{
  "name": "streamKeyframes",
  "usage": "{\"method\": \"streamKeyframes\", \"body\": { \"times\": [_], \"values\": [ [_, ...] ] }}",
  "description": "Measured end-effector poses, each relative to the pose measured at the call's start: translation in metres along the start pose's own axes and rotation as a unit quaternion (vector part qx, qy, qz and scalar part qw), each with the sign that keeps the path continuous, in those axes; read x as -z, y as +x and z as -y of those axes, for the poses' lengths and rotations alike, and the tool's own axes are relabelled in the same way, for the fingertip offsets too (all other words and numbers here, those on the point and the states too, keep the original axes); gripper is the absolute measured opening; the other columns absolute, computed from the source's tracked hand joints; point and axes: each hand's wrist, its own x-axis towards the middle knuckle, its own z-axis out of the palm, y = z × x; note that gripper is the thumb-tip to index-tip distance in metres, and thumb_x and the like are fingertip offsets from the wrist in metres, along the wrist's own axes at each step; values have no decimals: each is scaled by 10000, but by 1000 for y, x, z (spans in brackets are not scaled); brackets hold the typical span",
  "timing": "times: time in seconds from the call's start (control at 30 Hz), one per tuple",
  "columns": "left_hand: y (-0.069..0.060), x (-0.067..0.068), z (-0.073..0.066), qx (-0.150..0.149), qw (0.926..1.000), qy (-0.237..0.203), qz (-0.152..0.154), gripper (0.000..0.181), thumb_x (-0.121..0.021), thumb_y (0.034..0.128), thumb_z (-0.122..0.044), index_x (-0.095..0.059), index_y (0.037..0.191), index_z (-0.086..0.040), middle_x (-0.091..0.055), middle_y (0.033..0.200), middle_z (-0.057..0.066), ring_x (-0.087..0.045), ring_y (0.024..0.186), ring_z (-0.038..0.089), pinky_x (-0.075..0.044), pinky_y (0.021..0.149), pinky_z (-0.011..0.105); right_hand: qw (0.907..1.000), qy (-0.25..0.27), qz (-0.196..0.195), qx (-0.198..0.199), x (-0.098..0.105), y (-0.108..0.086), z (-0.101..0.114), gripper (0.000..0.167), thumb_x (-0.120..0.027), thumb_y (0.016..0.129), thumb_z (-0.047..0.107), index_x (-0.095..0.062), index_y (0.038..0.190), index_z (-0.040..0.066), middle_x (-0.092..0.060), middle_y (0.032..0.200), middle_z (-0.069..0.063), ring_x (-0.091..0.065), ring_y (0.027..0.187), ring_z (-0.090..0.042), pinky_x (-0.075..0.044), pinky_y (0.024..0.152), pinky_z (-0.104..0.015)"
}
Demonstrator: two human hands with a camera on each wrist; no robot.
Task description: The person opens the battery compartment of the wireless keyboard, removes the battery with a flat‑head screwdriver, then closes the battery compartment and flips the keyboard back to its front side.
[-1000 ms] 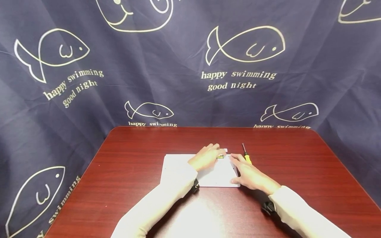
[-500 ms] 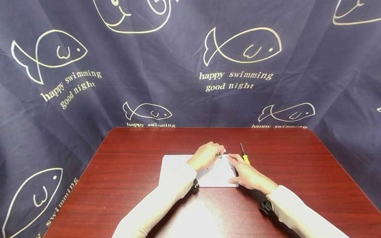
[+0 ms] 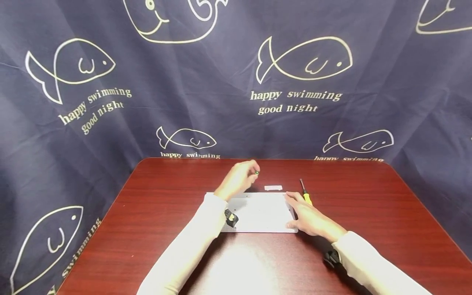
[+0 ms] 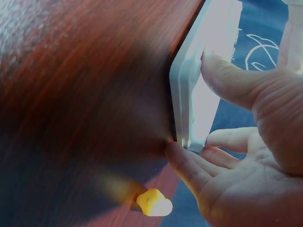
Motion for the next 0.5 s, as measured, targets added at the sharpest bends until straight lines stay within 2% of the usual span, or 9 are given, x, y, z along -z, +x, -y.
{"method": "streamKeyframes", "body": {
  "times": [0.13, 0.23, 0.33, 0.5],
  "values": [
    [-8, 19, 21, 257, 9992, -105, -287, 161, -695, 815, -16, -627, 934, -101, -625, 757, -65, -583, 687, 66, -457, 673, 253, 10000, 18, -3, -13, 1, -1, 1, 775, -821, 710, 91, -426, 1348, -105, -360, 1386, -224, -476, 1166, -333, -422, 908, -454],
    [-15, 32, 39, 479, 9981, -126, -377, 170, -692, 808, 3, -616, 915, -104, -630, 735, -66, -589, 674, 77, -461, 680, 275, 10000, 13, -5, -12, 2, -1, 1, 774, -821, 709, 86, -426, 1348, -105, -361, 1384, -221, -479, 1159, -332, -426, 903, -454],
    [-24, 43, 58, 788, 9964, -166, -278, 158, -680, 811, 11, -616, 916, -88, -649, 738, -36, -604, 680, 98, -470, 688, 297, 10000, 13, 19, -33, 1, -1, 0, 779, -820, 712, 90, -422, 1352, -103, -356, 1388, -219, -478, 1161, -333, -427, 902, -455],
    [-39, 56, 86, 1516, 9883, 140, 3, 123, -686, 808, -8, -630, 910, -49, -657, 748, 12, -612, 683, 147, -479, 679, 328, 9999, 67, 86, -87, 0, 1, 1, 790, -817, 717, 100, -409, 1361, -103, -348, 1392, -218, -474, 1166, -335, -427, 900, -459]
  ]
}}
